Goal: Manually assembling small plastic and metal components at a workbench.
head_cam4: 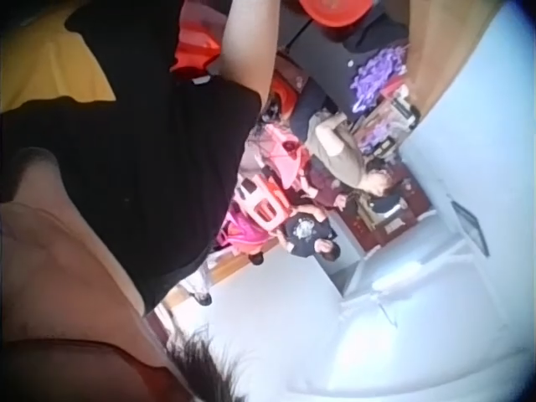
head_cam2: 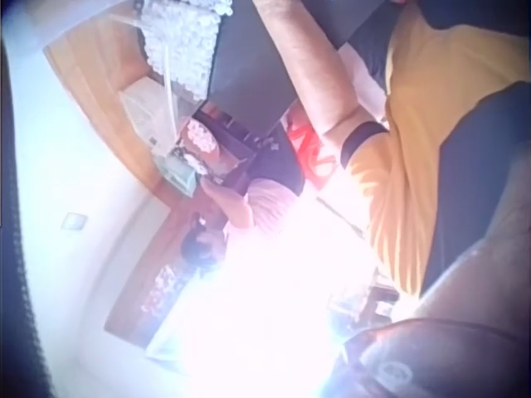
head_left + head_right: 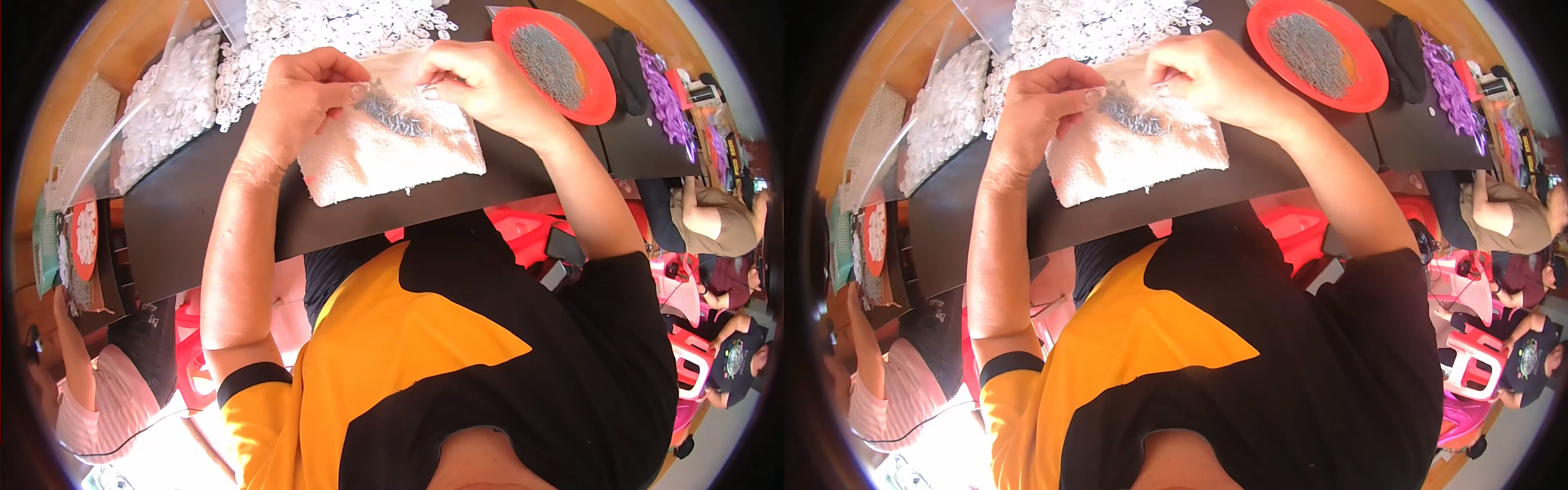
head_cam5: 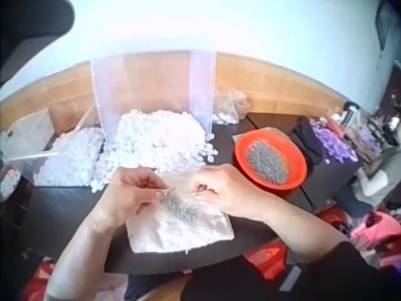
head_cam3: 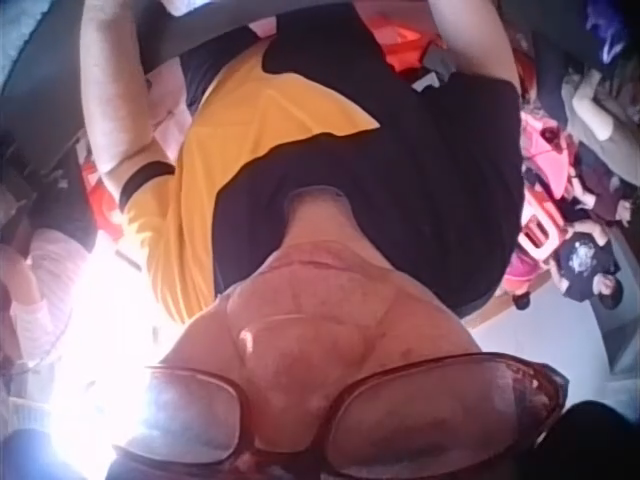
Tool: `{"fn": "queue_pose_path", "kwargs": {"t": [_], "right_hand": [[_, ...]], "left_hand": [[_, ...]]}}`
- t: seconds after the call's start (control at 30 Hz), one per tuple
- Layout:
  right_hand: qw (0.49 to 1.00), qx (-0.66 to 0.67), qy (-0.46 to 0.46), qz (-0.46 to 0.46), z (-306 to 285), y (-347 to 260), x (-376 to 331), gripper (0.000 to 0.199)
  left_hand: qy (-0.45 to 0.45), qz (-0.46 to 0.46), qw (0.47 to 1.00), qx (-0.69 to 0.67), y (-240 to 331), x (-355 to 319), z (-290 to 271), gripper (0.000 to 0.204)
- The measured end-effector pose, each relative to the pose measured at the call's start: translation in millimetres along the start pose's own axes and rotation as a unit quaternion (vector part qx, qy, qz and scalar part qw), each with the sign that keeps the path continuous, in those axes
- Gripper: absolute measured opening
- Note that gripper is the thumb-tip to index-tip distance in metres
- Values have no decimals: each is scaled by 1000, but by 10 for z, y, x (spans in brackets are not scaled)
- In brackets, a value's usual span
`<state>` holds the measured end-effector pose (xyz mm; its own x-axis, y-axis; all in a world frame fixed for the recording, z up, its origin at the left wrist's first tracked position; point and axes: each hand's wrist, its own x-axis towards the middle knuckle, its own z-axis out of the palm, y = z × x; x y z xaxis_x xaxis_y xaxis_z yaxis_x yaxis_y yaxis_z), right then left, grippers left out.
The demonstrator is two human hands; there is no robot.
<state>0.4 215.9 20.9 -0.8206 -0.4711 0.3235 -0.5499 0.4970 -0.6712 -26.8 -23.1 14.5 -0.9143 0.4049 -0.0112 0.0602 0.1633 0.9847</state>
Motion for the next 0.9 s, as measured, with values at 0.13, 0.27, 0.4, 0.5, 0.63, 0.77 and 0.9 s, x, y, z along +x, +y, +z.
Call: {"fn": "queue_pose_path", "kwargs": {"t": [0.13, 0.27, 0.4, 0.5, 0.63, 0.77, 0.9], "right_hand": [[989, -110, 59, -80, 125, 100, 180, 7], [999, 32, -2, 15, 81, -103, 347, 6], [995, 96, -3, 1, 192, -9, 452, 14], [992, 126, 0, 22, 239, -79, 464, 15], [978, 188, 40, 76, 383, -48, 493, 15], [980, 162, 92, 63, 460, 8, 469, 15], [996, 5, 83, -22, 260, 47, 385, 11]], "left_hand": [[-8, 26, 997, -71, 0, 10, 28, 19], [10, 60, 994, -86, 37, -38, 52, 30], [43, 80, 992, -83, 57, -34, 45, 32], [74, 98, 984, -127, 56, -42, 39, 31], [120, 58, 971, -200, -27, 26, 44, 22], [109, 13, 969, -222, -95, 38, 72, 12], [113, 1, 965, -235, -69, 24, 52, 10]]}}
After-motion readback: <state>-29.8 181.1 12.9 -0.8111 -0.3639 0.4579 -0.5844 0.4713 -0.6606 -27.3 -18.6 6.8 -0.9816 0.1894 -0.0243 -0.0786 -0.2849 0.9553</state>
